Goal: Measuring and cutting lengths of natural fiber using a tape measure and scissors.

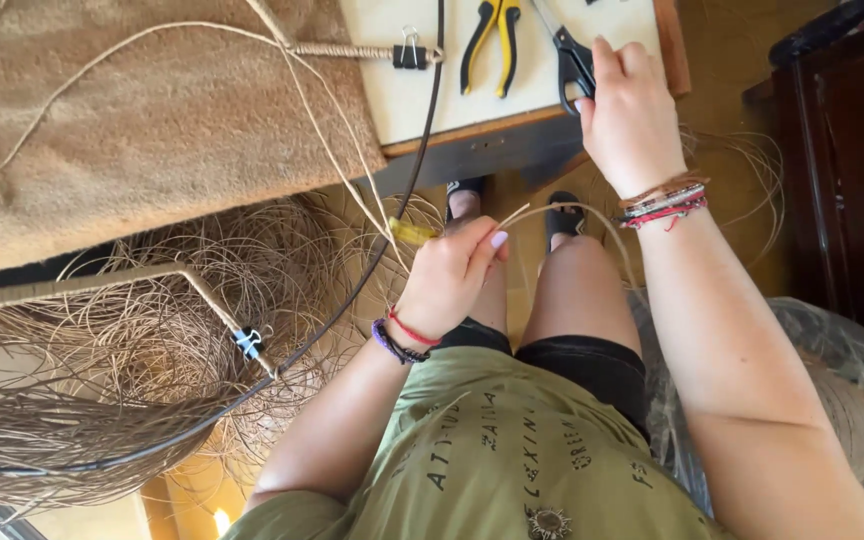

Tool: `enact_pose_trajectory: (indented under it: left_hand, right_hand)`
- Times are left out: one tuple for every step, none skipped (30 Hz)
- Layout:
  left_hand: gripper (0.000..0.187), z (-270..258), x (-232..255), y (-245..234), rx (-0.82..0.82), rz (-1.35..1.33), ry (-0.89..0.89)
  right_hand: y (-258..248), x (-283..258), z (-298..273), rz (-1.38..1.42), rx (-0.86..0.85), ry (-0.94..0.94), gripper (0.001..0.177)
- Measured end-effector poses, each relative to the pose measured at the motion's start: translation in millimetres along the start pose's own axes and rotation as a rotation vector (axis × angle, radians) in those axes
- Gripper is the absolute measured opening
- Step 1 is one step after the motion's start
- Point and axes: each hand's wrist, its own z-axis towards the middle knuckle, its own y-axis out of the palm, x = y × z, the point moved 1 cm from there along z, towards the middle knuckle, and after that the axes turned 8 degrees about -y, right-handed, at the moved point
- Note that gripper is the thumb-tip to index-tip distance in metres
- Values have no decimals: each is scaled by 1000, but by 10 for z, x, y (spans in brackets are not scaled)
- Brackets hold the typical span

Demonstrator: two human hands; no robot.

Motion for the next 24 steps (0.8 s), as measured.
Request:
enact_pose_trajectory:
  left_hand:
    - [21, 37, -9, -13, 2, 1, -3]
    - [21, 71, -22, -18, -13, -32, -29]
    - [22, 100, -36, -20, -29, -65, -56]
    - [22, 126, -37, -24, -31, -67, -59]
    - [22, 145, -37, -24, -41, -81, -68]
    - [23, 161, -33, -30, -53, -94, -73]
    - [23, 159, -38, -26, -57, -95, -73]
    - [23, 161, -38, -24, -84, -116, -79]
    - [24, 154, -37, -23, -112, -136, -86]
    - [24, 141, -46, -23, -114, -138, -85]
    - [24, 119, -54, -22, -129, -160, -75]
    - [24, 91, -54, -18, -141, -184, -65]
    - [24, 60, -56, -6, -141, -187, -64]
    - [23, 29, -57, -1, -155, -203, -53]
    - [23, -4, -55, 10, -170, -219, -42]
    - [23, -48, -53, 27, -172, -216, -38]
    - [22, -91, -50, 54, -200, -215, -28]
    - [21, -133, -48, 94, -233, -215, -17]
    - [21, -167, 33, 77, -239, -213, -14]
    - [24, -213, 101, 70, -305, -48, -108]
    - [28, -259, 166, 62, -368, 119, -202]
    - [28, -316, 151, 125, -374, 123, -201]
    - [27, -371, 142, 188, -375, 59, -183]
    - [27, -420, 137, 242, -377, -2, -165]
  right_hand:
    - [17, 42, 14, 3, -1, -2, 55]
    - [35, 89, 20, -76, -99, 9, 56]
    - [52, 134, 19, -156, -197, 18, 57]
    - [38, 108, 19, -155, -202, 19, 57]
    - [13, 82, 14, -252, -161, 54, 48]
    - [-23, 52, 7, -352, -117, 92, 39]
    - [-102, 58, -73, -354, -120, 94, 39]
    - [-183, 65, -147, -308, -135, 108, 34]
    - [-267, 66, -226, -261, -151, 122, 28]
    - [-502, -27, -308, -263, -151, 123, 28]
    - [-727, -120, -398, 188, -188, 237, 32]
    - [-960, -219, -487, 645, -218, 337, 36]
    - [-1054, -233, -728, 642, -219, 336, 36]
    - [-1121, -254, -972, 963, -334, 438, 35]
    - [-1195, -277, -1222, 1284, -452, 538, 35]
    - [-1007, -246, -1517, 1284, -446, 538, 35]
    - [-815, -230, -1816, 1586, -557, 479, 44]
    - [-638, -216, -2132, 1884, -668, 414, 57]
    - [-771, -410, -2027, 1882, -661, 418, 57]
    - [-905, -592, -1924, 1772, -499, 485, 62]
    - [-1038, -772, -1822, 1655, -343, 548, 71]
    - [-1037, -810, -1811, 1657, -336, 553, 71]
    - [-1040, -841, -1796, 1610, -283, 541, 63]
    - [-1042, -871, -1771, 1563, -229, 528, 54]
